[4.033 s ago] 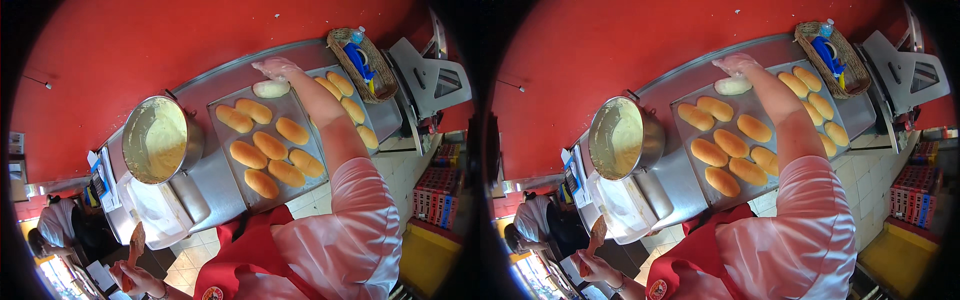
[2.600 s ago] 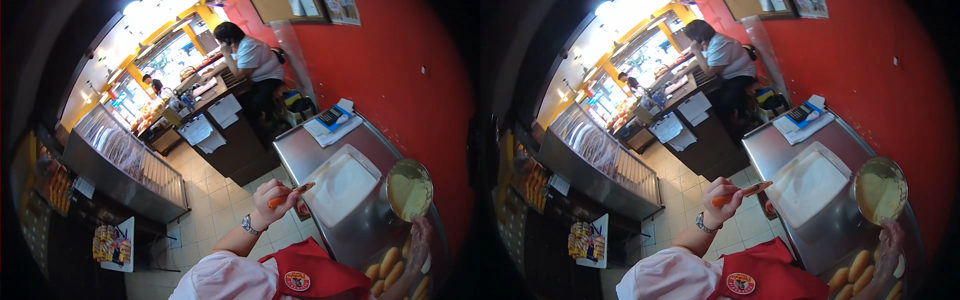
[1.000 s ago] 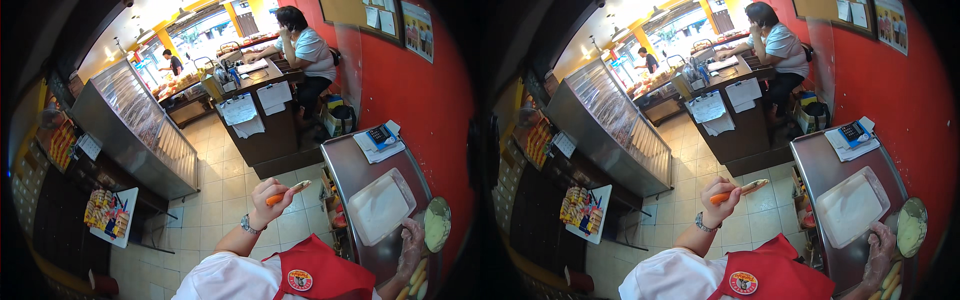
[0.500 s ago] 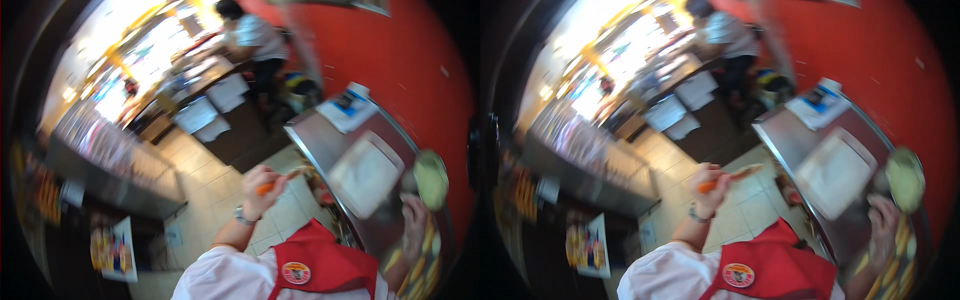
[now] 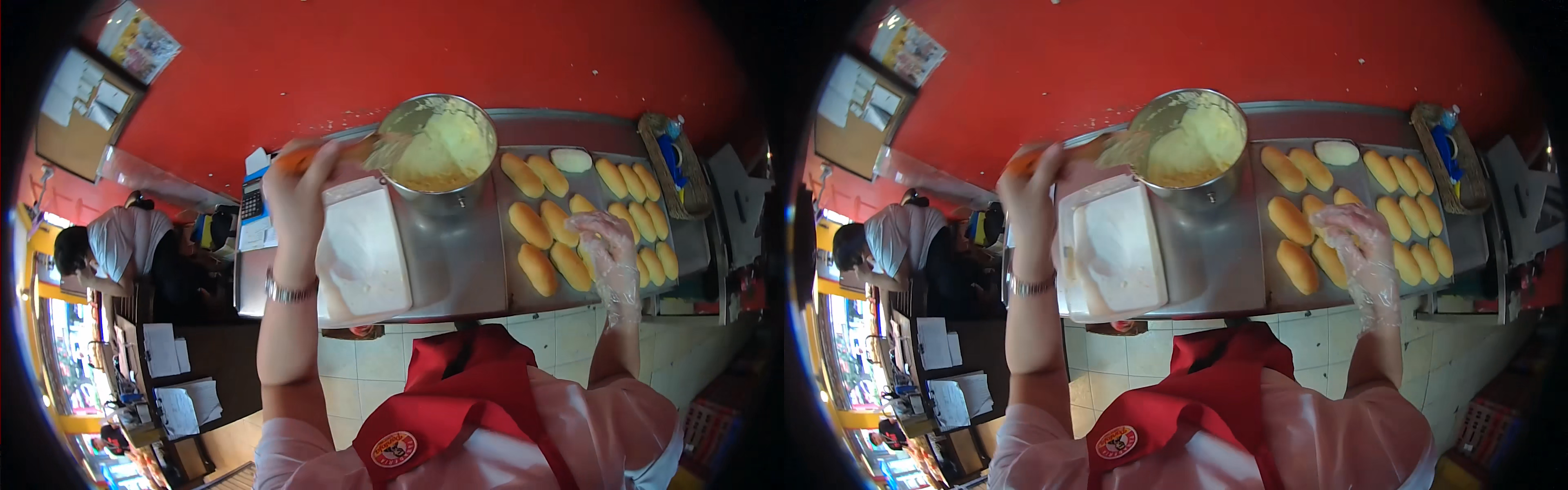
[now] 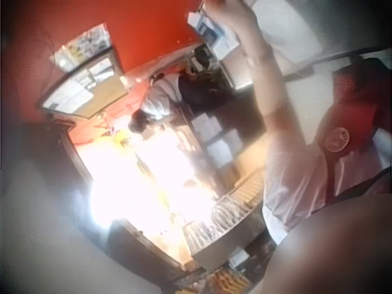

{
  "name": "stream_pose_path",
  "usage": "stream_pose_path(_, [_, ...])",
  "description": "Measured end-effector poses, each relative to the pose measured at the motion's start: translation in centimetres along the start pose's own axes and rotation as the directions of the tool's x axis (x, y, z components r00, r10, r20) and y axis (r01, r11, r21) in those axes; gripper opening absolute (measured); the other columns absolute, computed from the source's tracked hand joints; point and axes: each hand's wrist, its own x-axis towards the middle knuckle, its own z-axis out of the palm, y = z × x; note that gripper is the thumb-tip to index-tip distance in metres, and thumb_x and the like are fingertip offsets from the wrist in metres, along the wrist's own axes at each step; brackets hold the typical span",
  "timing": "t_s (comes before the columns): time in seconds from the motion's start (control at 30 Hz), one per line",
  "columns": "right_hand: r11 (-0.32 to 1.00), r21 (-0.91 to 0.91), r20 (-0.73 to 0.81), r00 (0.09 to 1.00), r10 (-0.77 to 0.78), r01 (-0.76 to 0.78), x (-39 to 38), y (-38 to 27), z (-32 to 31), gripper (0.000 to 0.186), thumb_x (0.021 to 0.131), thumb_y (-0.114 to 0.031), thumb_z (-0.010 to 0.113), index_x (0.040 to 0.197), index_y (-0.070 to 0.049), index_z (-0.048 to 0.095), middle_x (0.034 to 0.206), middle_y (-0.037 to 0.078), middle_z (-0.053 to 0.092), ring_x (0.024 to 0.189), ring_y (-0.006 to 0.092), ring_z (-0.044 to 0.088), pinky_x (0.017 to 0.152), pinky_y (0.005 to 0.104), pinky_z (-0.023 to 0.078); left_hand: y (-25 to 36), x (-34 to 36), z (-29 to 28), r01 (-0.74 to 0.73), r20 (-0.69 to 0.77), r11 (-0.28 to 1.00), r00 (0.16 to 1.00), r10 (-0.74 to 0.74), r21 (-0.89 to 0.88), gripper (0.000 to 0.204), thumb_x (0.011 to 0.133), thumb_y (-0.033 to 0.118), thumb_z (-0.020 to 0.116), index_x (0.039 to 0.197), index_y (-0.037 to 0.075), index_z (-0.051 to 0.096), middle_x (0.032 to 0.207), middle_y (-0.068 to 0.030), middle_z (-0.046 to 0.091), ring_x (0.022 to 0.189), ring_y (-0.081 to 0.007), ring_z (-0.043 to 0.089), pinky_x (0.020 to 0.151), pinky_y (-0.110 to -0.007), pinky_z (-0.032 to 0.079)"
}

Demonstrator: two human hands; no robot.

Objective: The person applies butter to bread rolls using a wooden spatula, dips them in sugar, and places them on a metal tray, then retrieves a drink from a refrigerator and bags several items for a customer.

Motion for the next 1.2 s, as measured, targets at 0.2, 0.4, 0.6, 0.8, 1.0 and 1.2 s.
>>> stream_pose_path(0.2, [0.988, 0.014, -0.032, 0.988, 0.152, -0.151, -1.5, 2.7, -2.6, 0.019, 0.074, 0.000, 0.057, 0.091, 0.001, 0.067, 0.093, 0.012, 0.070, 0.095, 0.0249, 0.064, 0.086, 0.0343, 0.050, -6.6, 4.8, 11.5, -0.027, 0.569, 0.948, 0.805, -0.168, 0.318, 0.025, 0.082, 0.022, 0.072, 0.092, -0.001, 0.071, 0.078, -0.0112, 0.070, 0.072, -0.0186, 0.068, 0.068, -0.031, 0.053])
stream_pose_path(0.4, [0.992, 0.065, -0.048, 0.993, 0.112, -0.109, 0.4, 3.8, -3.1, 0.018, 0.075, 0.001, 0.058, 0.091, 0.001, 0.067, 0.094, 0.012, 0.069, 0.095, 0.0253, 0.064, 0.088, 0.0355, 0.050, -11.1, 4.8, 15.3, -0.242, 0.764, 0.814, 0.554, -0.331, 0.528, 0.038, 0.078, 0.037, 0.076, 0.100, 0.006, 0.073, 0.096, -0.0142, 0.071, 0.080, -0.0263, 0.069, 0.074, -0.034, 0.053])
stream_pose_path(0.6, [0.993, 0.117, 0.048, 0.999, -0.022, 0.016, 3.4, 4.8, -0.9, 0.015, 0.079, -0.002, 0.059, 0.092, 0.000, 0.067, 0.094, 0.013, 0.068, 0.094, 0.0265, 0.063, 0.086, 0.0377, 0.050, -2.8, 1.9, 6.8, -0.178, 0.547, 0.917, 0.836, -0.050, 0.356, 0.053, 0.084, 0.038, 0.070, 0.124, 0.006, 0.061, 0.121, -0.0169, 0.062, 0.112, -0.0290, 0.059, 0.095, -0.039, 0.045])
stream_pose_path(0.8, [0.917, 0.350, 0.167, 0.951, -0.260, 0.189, 6.9, 0.2, 6.2, 0.023, 0.078, -0.015, 0.057, 0.090, 0.002, 0.067, 0.089, 0.015, 0.068, 0.093, 0.0284, 0.064, 0.088, 0.0403, 0.050, -4.0, -12.9, -11.6, 0.003, 0.095, 0.877, 0.994, -0.055, 0.480, 0.071, 0.079, 0.041, 0.073, 0.139, 0.012, 0.049, 0.142, -0.0215, 0.043, 0.129, -0.0399, 0.044, 0.104, -0.046, 0.037])
stream_pose_path(1.0, [0.643, 0.724, 0.376, 0.640, -0.670, 0.247, 6.4, -10.2, 20.4, 0.045, 0.090, -0.041, 0.055, 0.098, 0.002, 0.066, 0.098, 0.016, 0.068, 0.100, 0.0296, 0.064, 0.100, 0.0455, 0.043, -9.6, -49.2, -20.7, 0.667, -0.355, 0.102, 0.513, -0.781, 0.738, 0.074, 0.080, 0.061, 0.064, 0.138, 0.019, 0.048, 0.147, -0.0220, 0.036, 0.132, -0.0408, 0.038, 0.101, -0.062, 0.035])
stream_pose_path(1.2, [0.678, 0.734, 0.671, 0.204, -0.713, -0.043, -4.9, -26.0, 37.3, 0.033, 0.082, -0.027, 0.061, 0.104, -0.002, 0.067, 0.108, 0.014, 0.067, 0.102, 0.0295, 0.061, 0.094, 0.0391, 0.043, -6.0, -83.8, -16.0, 0.931, -0.517, -0.171, -0.325, -0.792, -0.324, 0.090, 0.080, 0.046, 0.072, 0.145, 0.000, 0.031, 0.137, -0.0293, 0.047, 0.127, -0.0393, 0.047, 0.103, -0.041, 0.042])
